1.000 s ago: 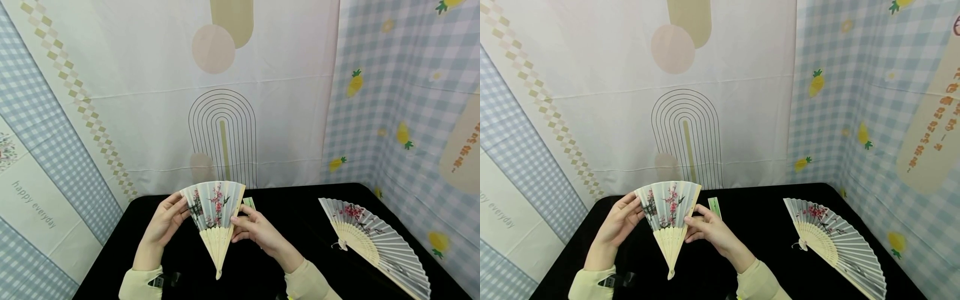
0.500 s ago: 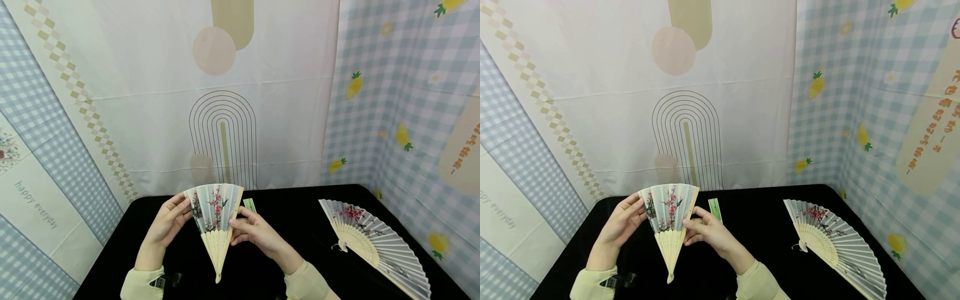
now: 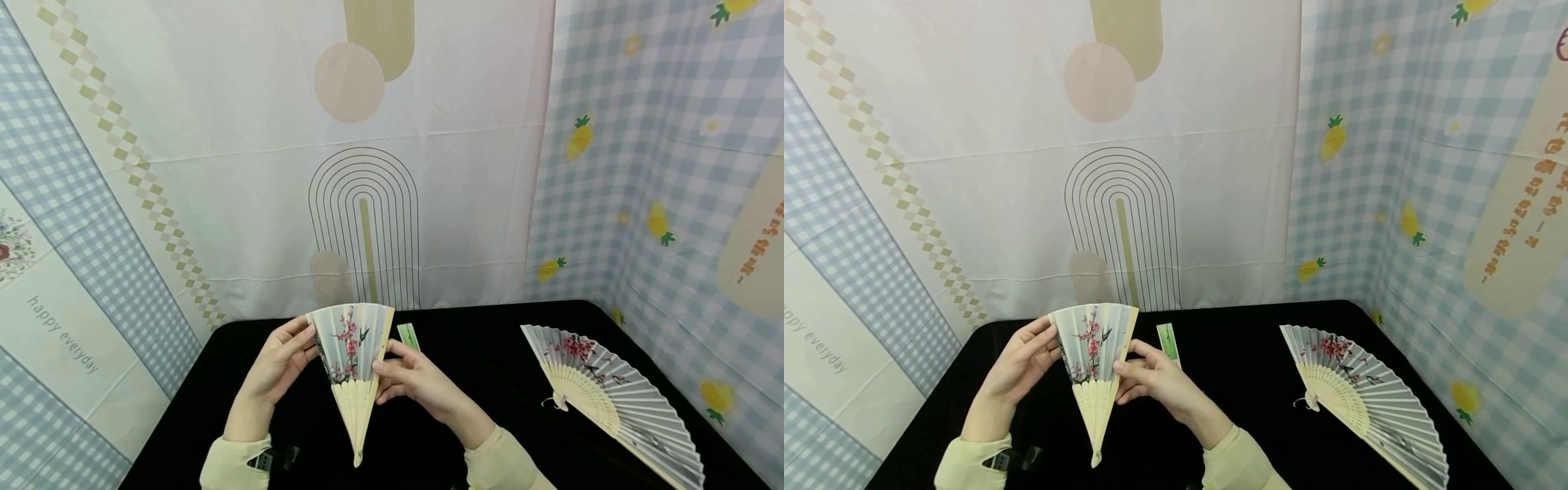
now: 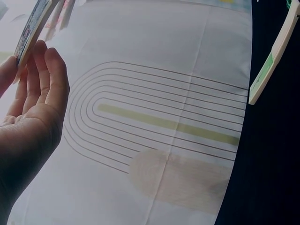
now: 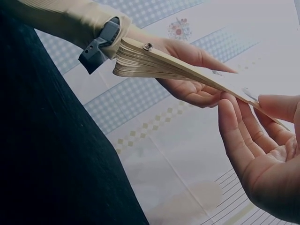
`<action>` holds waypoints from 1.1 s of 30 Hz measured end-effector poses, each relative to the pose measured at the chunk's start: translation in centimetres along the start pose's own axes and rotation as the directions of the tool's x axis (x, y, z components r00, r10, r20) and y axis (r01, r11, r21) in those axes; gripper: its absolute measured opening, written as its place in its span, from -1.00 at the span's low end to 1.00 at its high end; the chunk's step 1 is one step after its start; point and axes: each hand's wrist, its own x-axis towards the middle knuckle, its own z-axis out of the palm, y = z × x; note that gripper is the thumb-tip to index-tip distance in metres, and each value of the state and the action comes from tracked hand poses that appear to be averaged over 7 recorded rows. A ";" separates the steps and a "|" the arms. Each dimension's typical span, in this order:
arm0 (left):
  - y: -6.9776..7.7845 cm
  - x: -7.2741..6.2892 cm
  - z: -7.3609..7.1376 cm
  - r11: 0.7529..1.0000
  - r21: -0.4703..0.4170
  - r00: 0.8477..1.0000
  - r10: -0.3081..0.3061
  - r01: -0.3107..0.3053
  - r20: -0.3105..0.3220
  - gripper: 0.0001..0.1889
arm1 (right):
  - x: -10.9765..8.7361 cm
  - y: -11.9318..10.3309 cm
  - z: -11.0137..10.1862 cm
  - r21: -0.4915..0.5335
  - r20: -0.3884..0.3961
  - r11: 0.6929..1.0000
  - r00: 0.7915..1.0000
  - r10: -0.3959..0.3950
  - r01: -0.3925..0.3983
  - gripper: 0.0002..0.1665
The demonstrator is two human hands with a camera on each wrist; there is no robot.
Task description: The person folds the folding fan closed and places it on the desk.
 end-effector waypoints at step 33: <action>-0.9 0.4 0.6 0.999 -0.030 0.999 -0.013 0.014 0.038 -0.67 | 0.1 0.1 0.6 -0.011 0.069 1.000 0.998 0.013 -0.013 -0.44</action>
